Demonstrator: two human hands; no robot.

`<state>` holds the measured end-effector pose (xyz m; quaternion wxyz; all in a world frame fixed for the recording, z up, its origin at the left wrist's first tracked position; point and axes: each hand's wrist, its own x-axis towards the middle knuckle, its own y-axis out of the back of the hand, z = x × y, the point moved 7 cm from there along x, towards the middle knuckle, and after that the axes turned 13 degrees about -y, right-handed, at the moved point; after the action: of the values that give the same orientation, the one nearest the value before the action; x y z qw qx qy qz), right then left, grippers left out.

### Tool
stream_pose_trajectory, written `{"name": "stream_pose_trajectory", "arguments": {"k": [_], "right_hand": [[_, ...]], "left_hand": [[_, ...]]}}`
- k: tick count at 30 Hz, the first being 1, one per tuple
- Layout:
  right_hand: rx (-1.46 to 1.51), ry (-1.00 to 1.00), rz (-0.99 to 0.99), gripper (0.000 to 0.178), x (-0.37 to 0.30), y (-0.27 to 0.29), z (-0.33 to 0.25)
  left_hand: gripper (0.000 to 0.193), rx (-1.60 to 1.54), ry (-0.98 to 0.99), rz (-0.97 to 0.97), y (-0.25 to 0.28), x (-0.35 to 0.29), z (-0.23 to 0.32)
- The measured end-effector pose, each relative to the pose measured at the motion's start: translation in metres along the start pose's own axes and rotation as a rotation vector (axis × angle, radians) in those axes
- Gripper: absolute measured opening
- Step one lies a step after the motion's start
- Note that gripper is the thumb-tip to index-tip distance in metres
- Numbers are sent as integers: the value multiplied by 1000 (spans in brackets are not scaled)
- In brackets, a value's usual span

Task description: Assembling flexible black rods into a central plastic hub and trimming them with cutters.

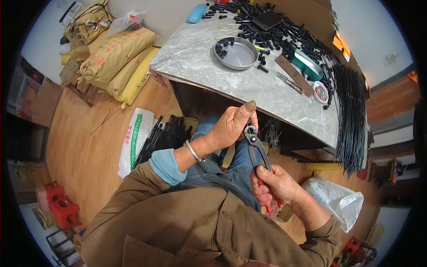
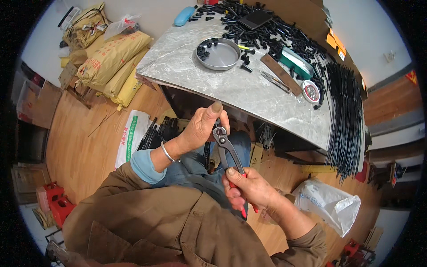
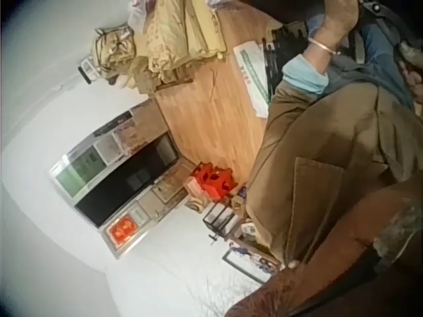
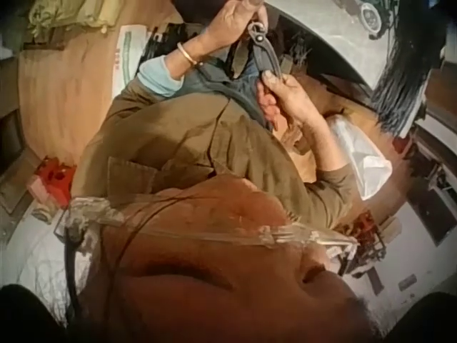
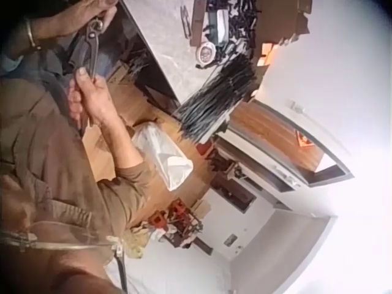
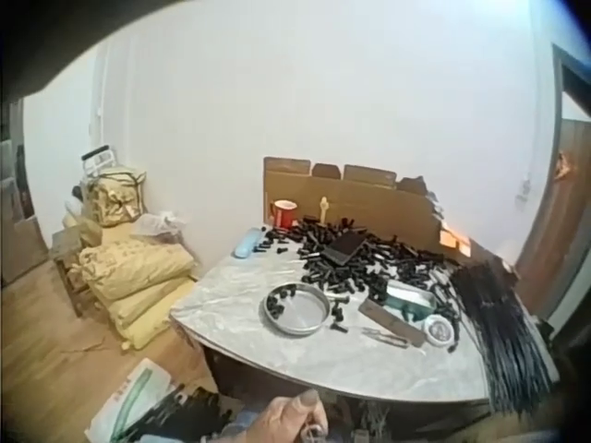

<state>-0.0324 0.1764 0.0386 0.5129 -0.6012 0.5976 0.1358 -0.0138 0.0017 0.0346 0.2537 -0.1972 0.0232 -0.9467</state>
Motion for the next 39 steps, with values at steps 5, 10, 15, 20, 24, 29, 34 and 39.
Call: {"name": "stream_pose_trajectory", "arguments": {"k": [5, 10, 15, 20, 24, 29, 34, 39], "right_hand": [[72, -111, -227, 41, -2, 6, 5], [-1403, 1113, 1276, 23, -45, 68, -87], [-959, 586, 1792, 16, -86, 227, -151], [-861, 434, 1839, 26, -93, 283, -205], [-926, 364, 1801, 26, -75, 305, -220], [-994, 360, 1785, 26, -70, 305, -230], [-958, 399, 1855, 27, -80, 311, -235], [-815, 509, 1867, 31, -90, 314, -231]], "left_hand": [[66, -17, -86, -20, -6, 3, 2], [66, -191, 103, 233, 12, -2, -6], [69, -199, 117, 183, -4, 5, -2], [69, -196, 145, 183, -14, 11, -6], [70, -184, 172, 187, -12, 16, -11], [68, -171, 187, 205, -10, 23, -18], [68, -189, 187, 202, -7, 27, -20], [70, -376, 154, 99, -11, 26, -16]]}}
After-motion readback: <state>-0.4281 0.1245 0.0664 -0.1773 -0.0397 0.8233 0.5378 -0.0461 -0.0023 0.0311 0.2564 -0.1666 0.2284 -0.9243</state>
